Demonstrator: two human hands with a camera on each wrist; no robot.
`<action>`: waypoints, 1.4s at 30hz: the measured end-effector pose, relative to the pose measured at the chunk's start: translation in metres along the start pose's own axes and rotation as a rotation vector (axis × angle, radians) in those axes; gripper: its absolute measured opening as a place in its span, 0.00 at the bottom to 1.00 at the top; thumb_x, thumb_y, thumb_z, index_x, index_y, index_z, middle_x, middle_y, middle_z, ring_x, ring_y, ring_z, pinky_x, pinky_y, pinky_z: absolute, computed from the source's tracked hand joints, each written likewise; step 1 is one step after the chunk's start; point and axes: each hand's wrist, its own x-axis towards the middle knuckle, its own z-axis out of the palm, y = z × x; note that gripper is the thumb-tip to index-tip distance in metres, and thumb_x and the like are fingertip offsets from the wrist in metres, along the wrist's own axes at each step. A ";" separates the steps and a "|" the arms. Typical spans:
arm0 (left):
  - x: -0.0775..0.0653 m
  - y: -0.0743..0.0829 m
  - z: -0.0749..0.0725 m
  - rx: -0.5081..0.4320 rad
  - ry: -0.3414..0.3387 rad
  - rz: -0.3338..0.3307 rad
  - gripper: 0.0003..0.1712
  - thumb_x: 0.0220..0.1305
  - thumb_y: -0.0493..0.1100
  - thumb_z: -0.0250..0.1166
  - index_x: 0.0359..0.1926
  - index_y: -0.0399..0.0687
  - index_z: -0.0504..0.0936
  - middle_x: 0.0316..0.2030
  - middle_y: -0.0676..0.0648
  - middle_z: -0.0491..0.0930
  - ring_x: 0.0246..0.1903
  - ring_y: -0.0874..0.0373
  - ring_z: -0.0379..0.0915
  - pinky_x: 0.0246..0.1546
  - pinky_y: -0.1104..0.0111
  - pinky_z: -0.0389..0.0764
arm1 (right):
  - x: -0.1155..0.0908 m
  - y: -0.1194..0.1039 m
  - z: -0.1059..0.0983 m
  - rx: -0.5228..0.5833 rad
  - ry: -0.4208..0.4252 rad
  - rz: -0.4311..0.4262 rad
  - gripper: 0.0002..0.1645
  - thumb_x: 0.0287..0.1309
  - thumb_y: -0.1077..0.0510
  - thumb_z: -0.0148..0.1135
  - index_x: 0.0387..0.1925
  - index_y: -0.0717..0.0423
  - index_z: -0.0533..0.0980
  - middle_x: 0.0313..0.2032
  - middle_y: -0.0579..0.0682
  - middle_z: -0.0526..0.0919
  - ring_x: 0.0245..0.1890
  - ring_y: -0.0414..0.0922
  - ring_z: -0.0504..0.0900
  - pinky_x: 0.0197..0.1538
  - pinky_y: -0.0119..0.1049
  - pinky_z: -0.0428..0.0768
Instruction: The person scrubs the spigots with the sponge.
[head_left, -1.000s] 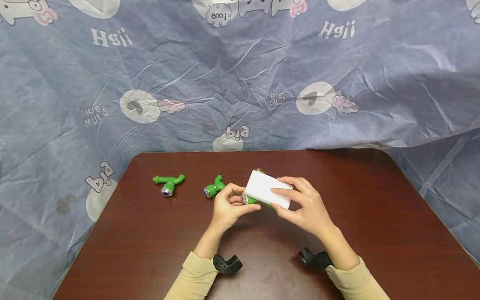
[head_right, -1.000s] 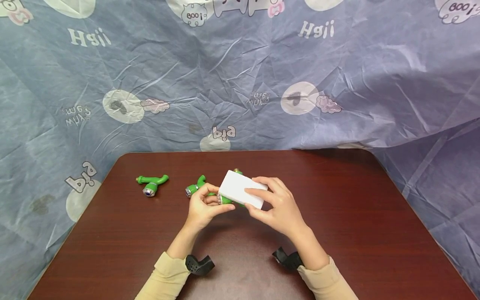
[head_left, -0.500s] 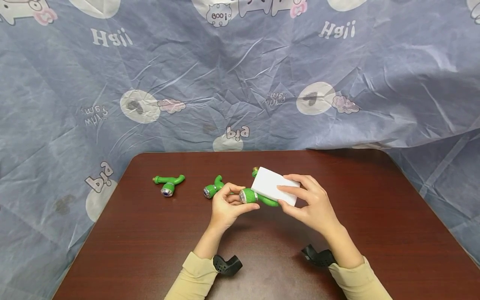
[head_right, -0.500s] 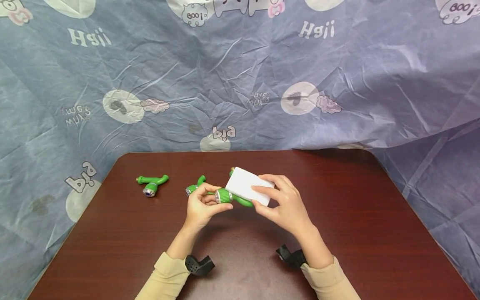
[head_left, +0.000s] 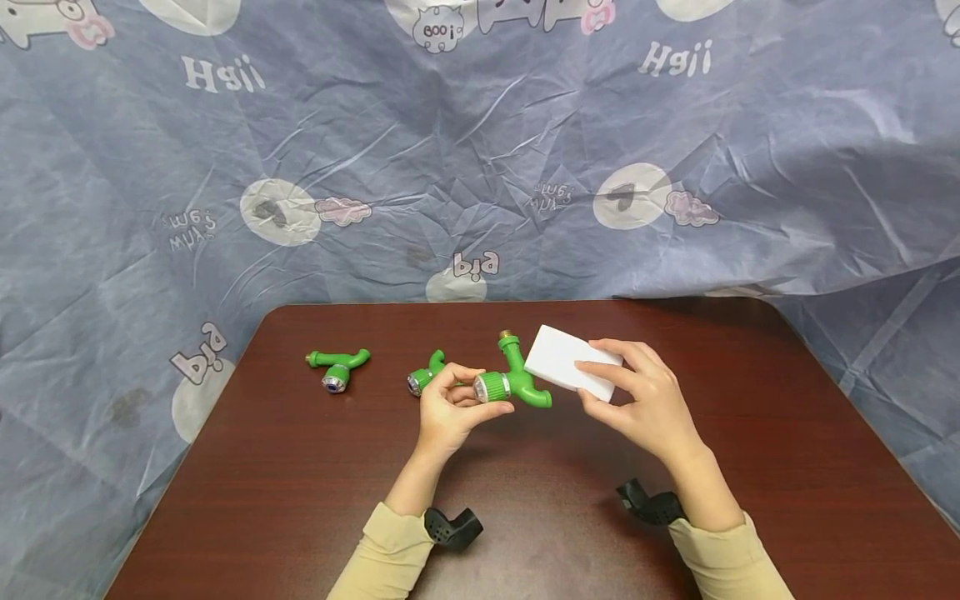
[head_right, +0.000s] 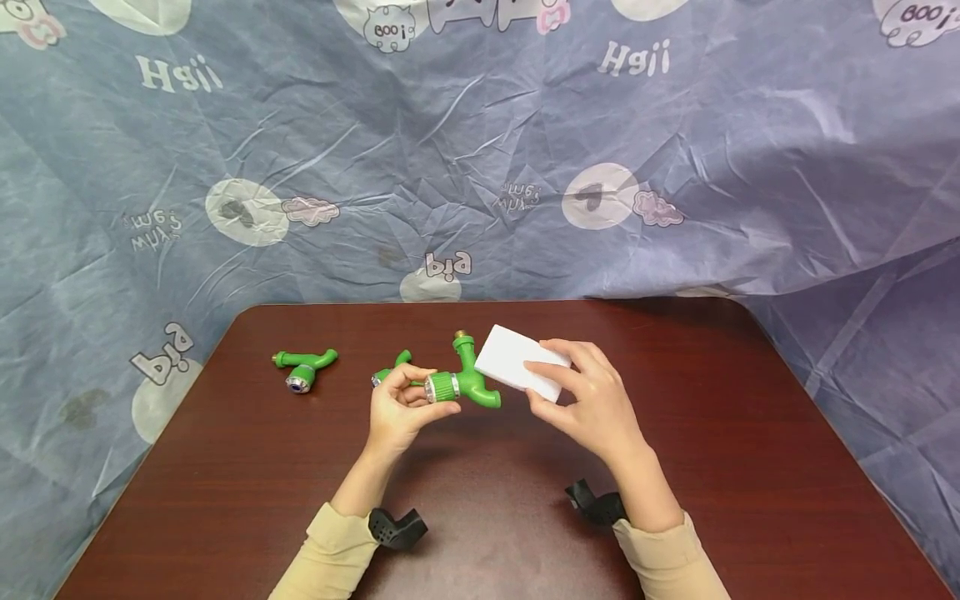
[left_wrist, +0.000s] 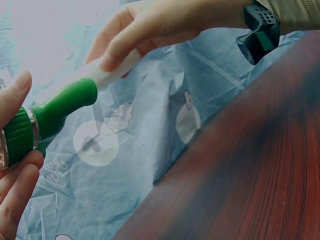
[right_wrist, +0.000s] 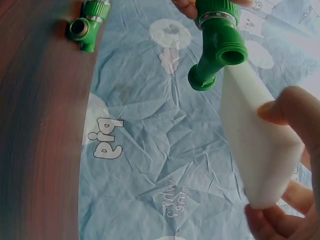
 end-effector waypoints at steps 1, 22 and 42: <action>0.000 0.000 0.000 -0.003 0.000 -0.001 0.29 0.31 0.18 0.73 0.40 0.24 0.73 0.32 0.52 0.82 0.25 0.60 0.80 0.28 0.69 0.82 | 0.000 -0.001 0.000 0.004 0.014 0.002 0.16 0.44 0.53 0.62 0.37 0.51 0.85 0.45 0.53 0.81 0.41 0.49 0.76 0.40 0.32 0.68; 0.000 0.003 0.003 -0.033 -0.077 0.079 0.29 0.35 0.25 0.76 0.42 0.24 0.75 0.37 0.51 0.82 0.28 0.61 0.80 0.29 0.71 0.82 | 0.003 -0.020 0.020 0.139 -0.027 -0.111 0.16 0.55 0.48 0.62 0.40 0.51 0.84 0.45 0.55 0.80 0.43 0.50 0.76 0.37 0.35 0.71; -0.003 0.035 0.011 0.298 0.003 0.128 0.24 0.37 0.24 0.74 0.41 0.30 0.78 0.28 0.37 0.77 0.28 0.61 0.68 0.27 0.73 0.71 | 0.003 -0.021 0.020 0.125 0.008 -0.095 0.16 0.55 0.47 0.61 0.39 0.52 0.84 0.45 0.55 0.81 0.42 0.51 0.77 0.39 0.35 0.71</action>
